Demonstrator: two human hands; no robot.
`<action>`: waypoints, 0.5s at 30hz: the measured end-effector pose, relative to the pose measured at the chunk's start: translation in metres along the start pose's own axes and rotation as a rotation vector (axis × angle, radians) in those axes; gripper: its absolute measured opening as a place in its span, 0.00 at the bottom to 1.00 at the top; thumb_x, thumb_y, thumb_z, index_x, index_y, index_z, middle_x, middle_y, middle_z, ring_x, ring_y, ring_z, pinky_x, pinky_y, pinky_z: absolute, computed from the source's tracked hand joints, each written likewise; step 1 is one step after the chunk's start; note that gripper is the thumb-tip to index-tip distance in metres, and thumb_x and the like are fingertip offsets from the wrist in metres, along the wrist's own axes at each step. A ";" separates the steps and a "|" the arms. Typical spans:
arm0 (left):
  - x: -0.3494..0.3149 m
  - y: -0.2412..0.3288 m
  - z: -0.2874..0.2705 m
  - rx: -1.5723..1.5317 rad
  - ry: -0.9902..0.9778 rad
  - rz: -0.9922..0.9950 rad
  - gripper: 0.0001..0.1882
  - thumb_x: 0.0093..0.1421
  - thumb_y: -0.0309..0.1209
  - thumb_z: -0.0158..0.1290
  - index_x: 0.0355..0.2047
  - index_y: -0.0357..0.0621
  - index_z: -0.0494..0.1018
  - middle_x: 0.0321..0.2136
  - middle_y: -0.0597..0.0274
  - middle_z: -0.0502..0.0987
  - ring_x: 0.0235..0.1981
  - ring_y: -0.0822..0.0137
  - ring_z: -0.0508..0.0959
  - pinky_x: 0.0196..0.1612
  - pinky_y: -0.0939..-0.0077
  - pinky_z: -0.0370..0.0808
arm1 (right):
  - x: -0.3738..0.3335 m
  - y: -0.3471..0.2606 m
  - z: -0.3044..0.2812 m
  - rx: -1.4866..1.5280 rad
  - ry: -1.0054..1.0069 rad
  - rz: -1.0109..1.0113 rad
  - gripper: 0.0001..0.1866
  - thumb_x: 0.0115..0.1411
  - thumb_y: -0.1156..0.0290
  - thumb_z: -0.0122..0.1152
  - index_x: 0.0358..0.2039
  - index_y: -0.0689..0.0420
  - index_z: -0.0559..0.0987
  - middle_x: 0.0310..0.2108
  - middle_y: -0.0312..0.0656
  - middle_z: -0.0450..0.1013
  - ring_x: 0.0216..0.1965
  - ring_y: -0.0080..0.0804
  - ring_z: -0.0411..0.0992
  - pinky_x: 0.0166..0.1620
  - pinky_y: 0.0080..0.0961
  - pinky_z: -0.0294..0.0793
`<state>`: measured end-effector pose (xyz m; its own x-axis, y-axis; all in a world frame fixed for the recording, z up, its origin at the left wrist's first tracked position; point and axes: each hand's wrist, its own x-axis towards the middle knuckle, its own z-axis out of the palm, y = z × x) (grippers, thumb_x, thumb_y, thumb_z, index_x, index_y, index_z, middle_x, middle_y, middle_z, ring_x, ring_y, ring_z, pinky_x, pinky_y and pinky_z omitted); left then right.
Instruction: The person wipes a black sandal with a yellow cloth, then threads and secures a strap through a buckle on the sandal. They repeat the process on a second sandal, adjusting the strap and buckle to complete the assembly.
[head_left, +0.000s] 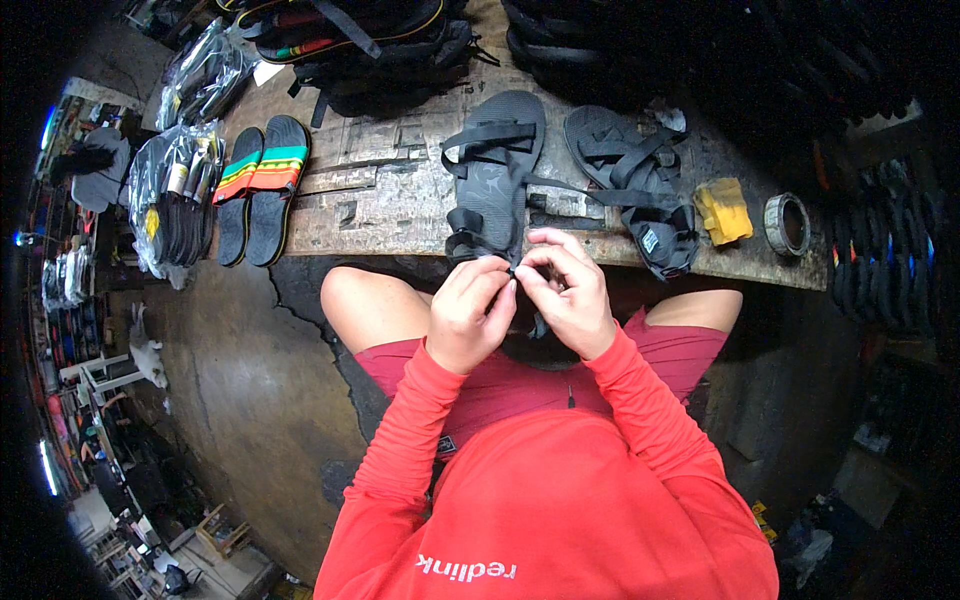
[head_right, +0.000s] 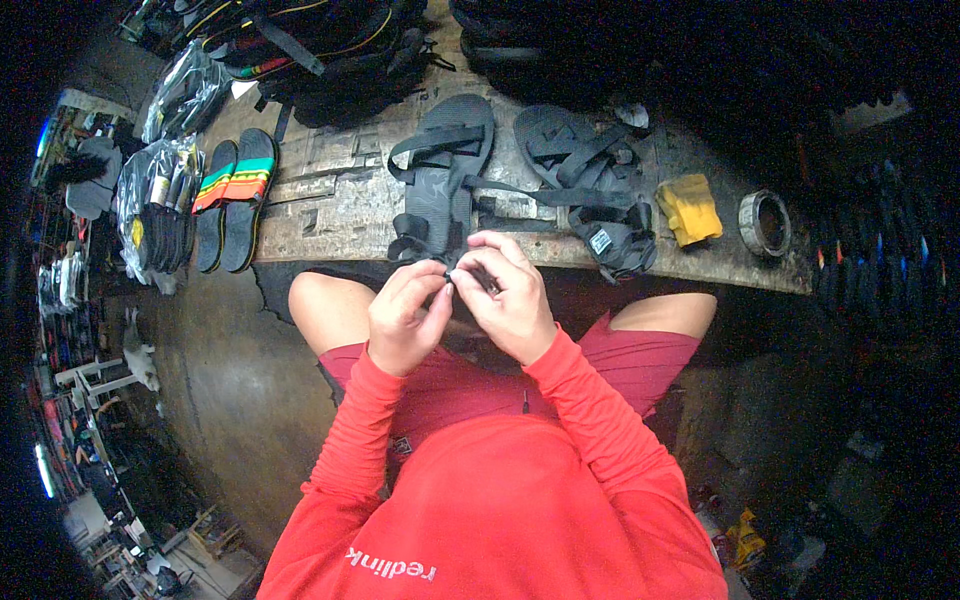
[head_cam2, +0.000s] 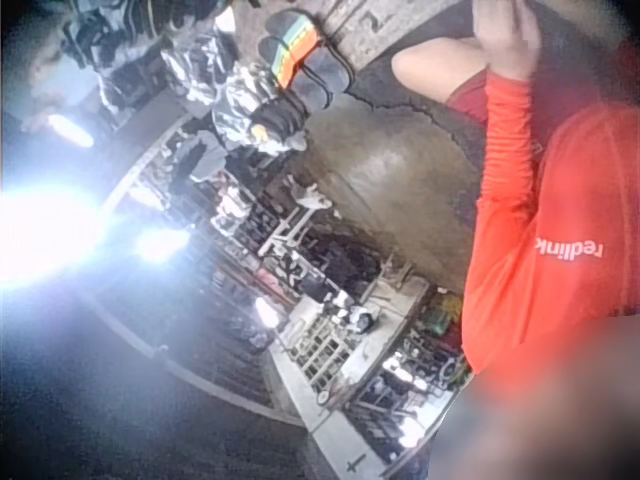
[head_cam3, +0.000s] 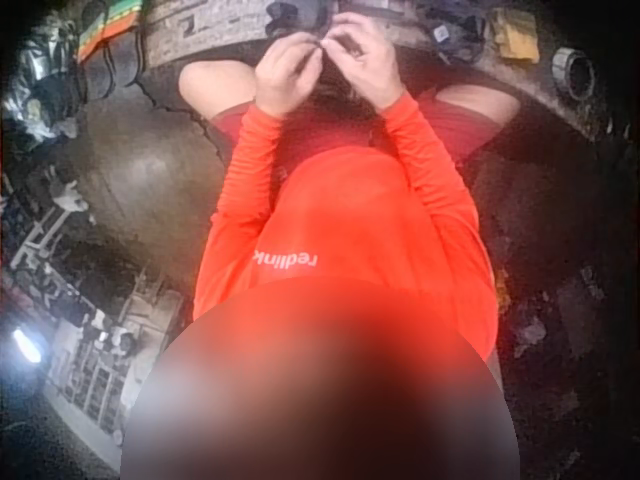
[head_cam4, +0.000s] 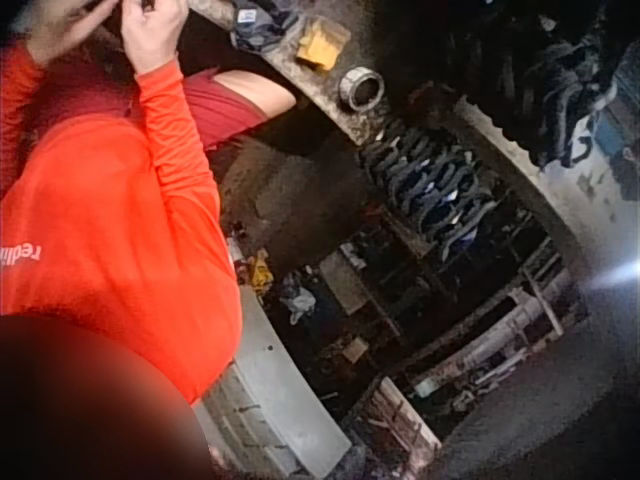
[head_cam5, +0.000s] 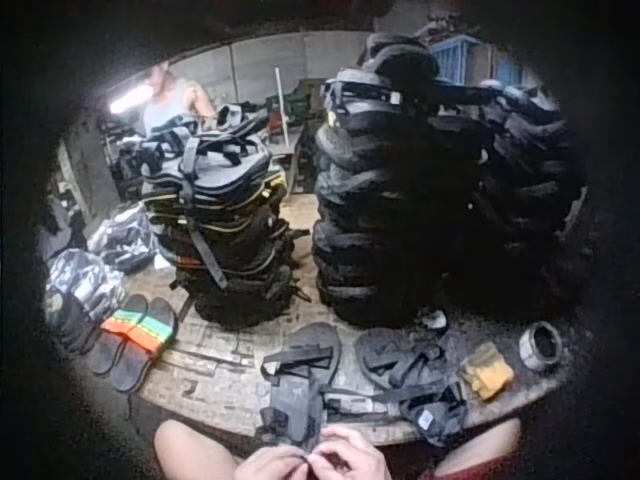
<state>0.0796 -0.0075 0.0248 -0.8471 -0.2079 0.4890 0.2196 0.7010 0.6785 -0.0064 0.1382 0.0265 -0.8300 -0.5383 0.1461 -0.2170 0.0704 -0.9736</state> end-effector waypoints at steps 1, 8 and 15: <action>0.000 -0.001 -0.001 -0.112 -0.014 -0.040 0.11 0.52 0.16 0.60 0.36 0.36 0.76 0.34 0.52 0.79 0.36 0.56 0.82 0.40 0.70 0.78 | 0.001 0.000 -0.003 0.168 -0.057 0.169 0.07 0.59 0.72 0.67 0.37 0.59 0.79 0.36 0.35 0.74 0.20 0.13 0.63 0.23 0.13 0.61; -0.011 -0.005 0.006 0.007 0.006 -0.069 0.13 0.56 0.14 0.57 0.42 0.36 0.71 0.33 0.54 0.78 0.34 0.62 0.80 0.38 0.72 0.77 | 0.015 -0.001 -0.008 0.451 -0.194 0.487 0.11 0.59 0.72 0.69 0.36 0.54 0.73 0.24 0.26 0.69 0.15 0.09 0.57 0.17 0.12 0.52; -0.023 -0.020 0.015 0.015 0.347 -0.355 0.12 0.59 0.14 0.51 0.42 0.36 0.66 0.33 0.51 0.73 0.32 0.55 0.76 0.39 0.65 0.75 | 0.014 0.002 -0.009 0.622 -0.134 0.644 0.14 0.58 0.76 0.67 0.42 0.56 0.72 0.26 0.30 0.71 0.14 0.09 0.59 0.15 0.13 0.53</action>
<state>0.0879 -0.0065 -0.0078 -0.6572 -0.6483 0.3846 -0.0619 0.5550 0.8296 -0.0234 0.1387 0.0282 -0.6193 -0.6481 -0.4431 0.6178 -0.0541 -0.7844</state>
